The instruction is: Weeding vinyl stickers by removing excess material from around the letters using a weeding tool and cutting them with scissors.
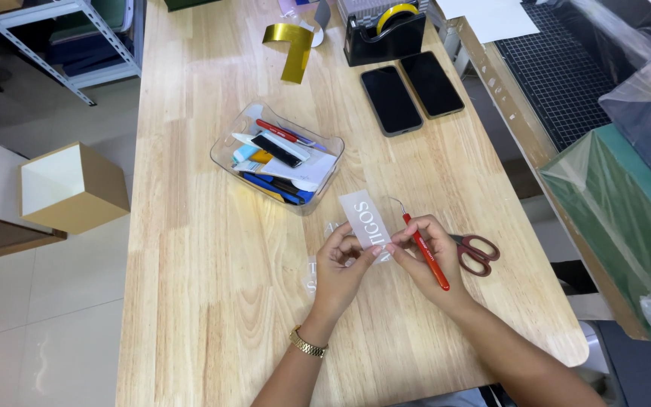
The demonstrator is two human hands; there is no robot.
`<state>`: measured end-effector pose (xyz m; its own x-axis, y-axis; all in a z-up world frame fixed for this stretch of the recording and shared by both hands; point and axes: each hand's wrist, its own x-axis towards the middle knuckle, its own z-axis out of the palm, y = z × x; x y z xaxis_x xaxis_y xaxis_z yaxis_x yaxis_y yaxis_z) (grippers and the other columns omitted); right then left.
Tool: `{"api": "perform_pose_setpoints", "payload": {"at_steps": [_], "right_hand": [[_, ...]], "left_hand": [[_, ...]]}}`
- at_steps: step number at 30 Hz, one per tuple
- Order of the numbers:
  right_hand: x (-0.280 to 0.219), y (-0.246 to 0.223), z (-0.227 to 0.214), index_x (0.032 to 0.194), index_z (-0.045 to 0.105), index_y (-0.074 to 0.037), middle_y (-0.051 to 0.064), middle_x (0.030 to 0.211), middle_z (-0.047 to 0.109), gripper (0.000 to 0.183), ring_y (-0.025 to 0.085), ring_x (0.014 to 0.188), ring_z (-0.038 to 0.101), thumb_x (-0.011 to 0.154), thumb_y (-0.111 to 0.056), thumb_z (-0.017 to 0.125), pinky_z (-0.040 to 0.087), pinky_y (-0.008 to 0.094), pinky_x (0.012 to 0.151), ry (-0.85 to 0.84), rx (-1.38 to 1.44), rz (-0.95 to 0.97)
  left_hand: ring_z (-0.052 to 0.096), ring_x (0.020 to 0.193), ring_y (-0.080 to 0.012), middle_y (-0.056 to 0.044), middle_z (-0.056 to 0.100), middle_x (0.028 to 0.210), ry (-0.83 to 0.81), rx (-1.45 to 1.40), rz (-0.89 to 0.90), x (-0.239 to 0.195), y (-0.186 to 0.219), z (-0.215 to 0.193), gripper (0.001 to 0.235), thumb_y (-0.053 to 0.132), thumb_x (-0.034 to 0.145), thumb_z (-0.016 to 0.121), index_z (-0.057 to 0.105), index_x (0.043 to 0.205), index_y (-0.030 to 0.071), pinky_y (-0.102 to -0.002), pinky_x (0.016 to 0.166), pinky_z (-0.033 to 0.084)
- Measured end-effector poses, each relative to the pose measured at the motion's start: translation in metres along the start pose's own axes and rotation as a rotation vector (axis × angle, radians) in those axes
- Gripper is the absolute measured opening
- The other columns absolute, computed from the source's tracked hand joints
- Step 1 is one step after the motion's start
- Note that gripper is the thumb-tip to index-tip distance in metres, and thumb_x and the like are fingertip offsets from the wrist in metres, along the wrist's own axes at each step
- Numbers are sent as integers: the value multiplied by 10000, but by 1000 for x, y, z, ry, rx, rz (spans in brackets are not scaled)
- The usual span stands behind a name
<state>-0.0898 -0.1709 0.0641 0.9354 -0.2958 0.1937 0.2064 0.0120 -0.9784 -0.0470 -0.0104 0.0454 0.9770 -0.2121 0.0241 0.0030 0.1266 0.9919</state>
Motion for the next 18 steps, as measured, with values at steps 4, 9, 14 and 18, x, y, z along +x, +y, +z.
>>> {"api": "perform_pose_setpoints", "payload": {"at_steps": [4, 9, 14, 18], "right_hand": [[2, -1, 1, 987, 542, -48, 113, 862, 725, 337, 124, 806, 676, 810, 67, 806, 578, 299, 803, -7, -10, 2], [9, -10, -1, 994, 544, -62, 154, 913, 762, 293, 145, 819, 685, 848, 24, 783, 551, 284, 792, -3, 50, 18], [16, -11, -12, 997, 531, -109, 147, 960, 757, 254, 176, 910, 709, 888, -11, 738, 573, 325, 858, 14, 120, 28], [24, -18, -23, 975, 542, -141, 136, 992, 768, 217, 217, 1002, 749, 902, -37, 719, 579, 341, 915, 27, 58, -16]], "left_hand": [[638, 772, -91, -57, 777, 815, 1, -8, 20, 2, -5, -3, 651, 65, 804, 862, 594, 1396, 34, -228, 757, 505], [660, 787, -128, -79, 788, 822, -19, 54, 12, 4, -12, -6, 700, 48, 800, 861, 559, 1431, 26, -263, 791, 543], [674, 782, -120, -69, 788, 813, -94, 100, 40, -1, 4, -1, 661, 49, 789, 855, 577, 1389, 52, -269, 802, 562], [662, 759, -79, -5, 769, 795, -207, 163, -7, -4, 7, -3, 653, 86, 813, 838, 560, 1404, 121, -239, 792, 564]]}}
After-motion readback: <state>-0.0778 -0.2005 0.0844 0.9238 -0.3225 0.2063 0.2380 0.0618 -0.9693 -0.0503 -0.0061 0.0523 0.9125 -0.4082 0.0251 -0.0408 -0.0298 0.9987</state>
